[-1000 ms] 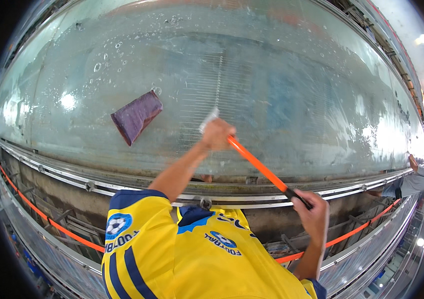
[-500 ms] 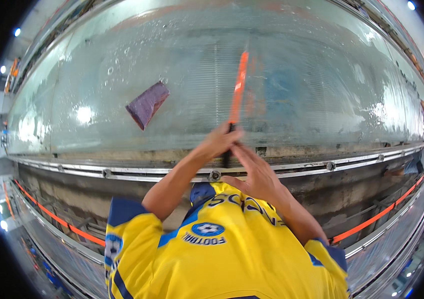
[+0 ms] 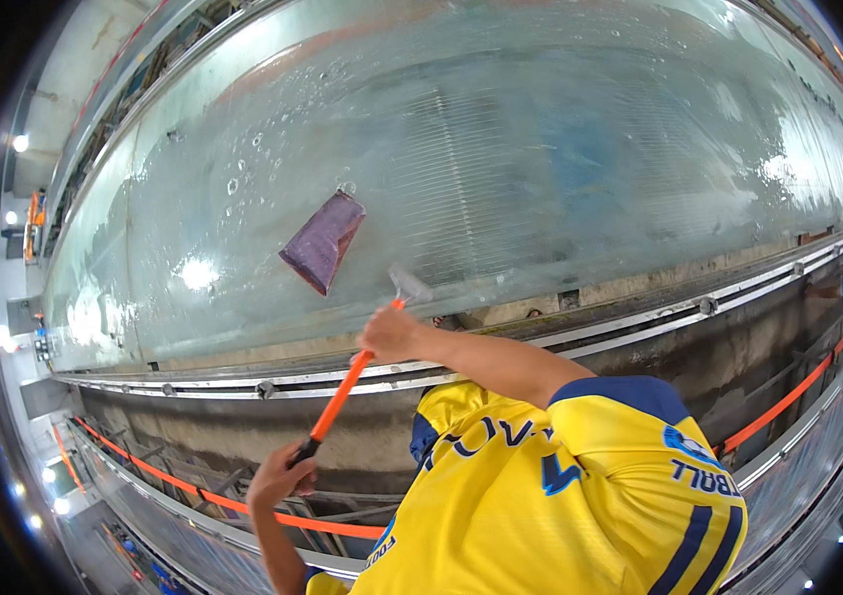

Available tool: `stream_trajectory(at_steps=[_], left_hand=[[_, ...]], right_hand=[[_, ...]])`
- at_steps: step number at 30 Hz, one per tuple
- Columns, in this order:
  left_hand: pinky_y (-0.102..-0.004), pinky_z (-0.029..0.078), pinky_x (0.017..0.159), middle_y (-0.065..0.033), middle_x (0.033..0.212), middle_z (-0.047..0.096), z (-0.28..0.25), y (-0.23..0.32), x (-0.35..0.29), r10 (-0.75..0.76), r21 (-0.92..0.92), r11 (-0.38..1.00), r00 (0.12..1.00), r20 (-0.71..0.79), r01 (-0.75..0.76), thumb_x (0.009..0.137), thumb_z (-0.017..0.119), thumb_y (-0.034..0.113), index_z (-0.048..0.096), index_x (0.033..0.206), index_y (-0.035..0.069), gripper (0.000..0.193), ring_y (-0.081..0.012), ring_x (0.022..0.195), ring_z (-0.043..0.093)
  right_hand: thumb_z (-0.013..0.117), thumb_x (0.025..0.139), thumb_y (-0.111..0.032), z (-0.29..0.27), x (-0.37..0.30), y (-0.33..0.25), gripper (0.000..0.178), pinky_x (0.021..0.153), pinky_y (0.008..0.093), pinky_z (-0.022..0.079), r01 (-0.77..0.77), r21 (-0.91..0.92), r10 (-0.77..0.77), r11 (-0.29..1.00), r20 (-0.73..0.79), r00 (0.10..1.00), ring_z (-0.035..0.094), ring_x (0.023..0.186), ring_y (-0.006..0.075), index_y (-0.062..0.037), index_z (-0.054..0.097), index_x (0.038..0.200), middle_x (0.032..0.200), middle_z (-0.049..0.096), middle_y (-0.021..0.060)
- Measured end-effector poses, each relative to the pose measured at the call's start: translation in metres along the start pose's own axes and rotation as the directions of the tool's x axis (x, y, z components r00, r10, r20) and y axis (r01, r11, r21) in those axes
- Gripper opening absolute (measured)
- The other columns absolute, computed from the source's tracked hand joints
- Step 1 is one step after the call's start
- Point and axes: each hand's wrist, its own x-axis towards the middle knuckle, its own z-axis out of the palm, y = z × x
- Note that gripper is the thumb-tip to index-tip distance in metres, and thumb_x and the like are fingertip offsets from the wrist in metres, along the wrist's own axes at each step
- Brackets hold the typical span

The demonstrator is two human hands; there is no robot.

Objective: The person cleans a large curved glass surface using a long-handled squeegee and a purple cloth. They repeatedly apply the squeegee to remove liquid and wipe the surface with the cloth to remove residue.

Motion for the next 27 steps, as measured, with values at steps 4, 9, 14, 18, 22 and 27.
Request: stream_trajectory(at_steps=[4,9,14,18,22,27], left_hand=[[-0.0198,0.047,0.047,-0.0026,0.075,0.066,-0.05,-0.002,-0.046,0.075,0.09,0.995,0.945,-0.317,-0.049,0.093,0.067,0.013,0.067,0.126,0.0,0.036,-0.0048,0.053,0.057],[-0.0194,0.042,0.048,-0.0025,0.074,0.068,-0.069,0.038,-0.056,0.145,0.158,0.984,0.885,-0.443,-0.083,0.091,0.069,0.012,0.072,0.115,-0.005,0.03,-0.0039,0.054,0.056],[-0.0249,0.045,0.057,-0.0068,0.073,0.069,-0.003,0.132,-0.039,0.499,0.568,0.794,0.766,-0.405,-0.217,0.087,0.075,0.011,0.073,0.108,-0.007,0.028,-0.0077,0.061,0.056],[-0.0257,0.044,0.057,-0.0073,0.068,0.066,0.095,0.22,-0.025,0.735,0.728,0.569,0.634,-0.241,-0.383,0.086,0.076,0.013,0.074,0.109,-0.004,0.028,-0.0069,0.06,0.053],[-0.0248,0.041,0.055,-0.0005,0.063,0.055,0.153,0.2,0.008,0.46,0.462,0.842,0.817,-0.348,-0.277,0.09,0.074,0.016,0.074,0.114,0.0,0.03,-0.0046,0.06,0.047],[-0.0223,0.042,0.054,0.0004,0.068,0.063,0.095,0.14,-0.048,0.353,0.335,0.923,0.768,-0.535,-0.191,0.088,0.073,0.012,0.073,0.114,-0.004,0.03,-0.0043,0.06,0.053]], right_hand=[[0.056,0.091,-0.059,0.017,0.044,-0.029,0.055,0.055,0.0497,0.051,0.011,0.15,-0.004,0.989,-0.048,0.999,0.068,0.06,0.0358,-0.0123,0.07,0.066,0.061,0.066,0.0128],[0.056,0.094,-0.055,0.014,0.043,-0.008,0.052,0.05,0.0478,0.049,-0.051,0.212,0.085,0.976,-0.156,0.984,0.067,0.056,0.0337,-0.014,0.067,0.063,0.058,0.065,0.0104],[0.064,0.091,-0.041,-0.011,-0.023,0.063,0.043,0.044,0.04,0.045,-0.102,0.114,0.149,0.988,-0.578,0.803,0.061,0.047,0.0266,-0.0174,0.059,0.055,0.05,0.059,0.0041],[0.071,0.085,-0.033,-0.043,-0.094,0.132,0.04,0.041,0.0365,0.044,-0.13,0.112,0.17,0.985,-0.744,0.646,0.054,0.041,0.0227,-0.0194,0.054,0.052,0.047,0.053,0.0003],[0.074,0.079,-0.034,-0.081,-0.156,0.193,0.021,0.044,0.0356,0.047,-0.116,-0.034,0.073,0.993,-0.597,0.799,0.059,0.048,0.0211,-0.0224,0.062,0.066,0.056,0.06,-0.0008],[0.065,0.089,-0.038,-0.023,-0.06,0.11,0.031,0.051,0.0428,0.049,0.104,0.176,0.014,0.979,-0.567,0.824,0.063,0.054,0.0252,-0.0198,0.064,0.064,0.057,0.062,0.0034]])
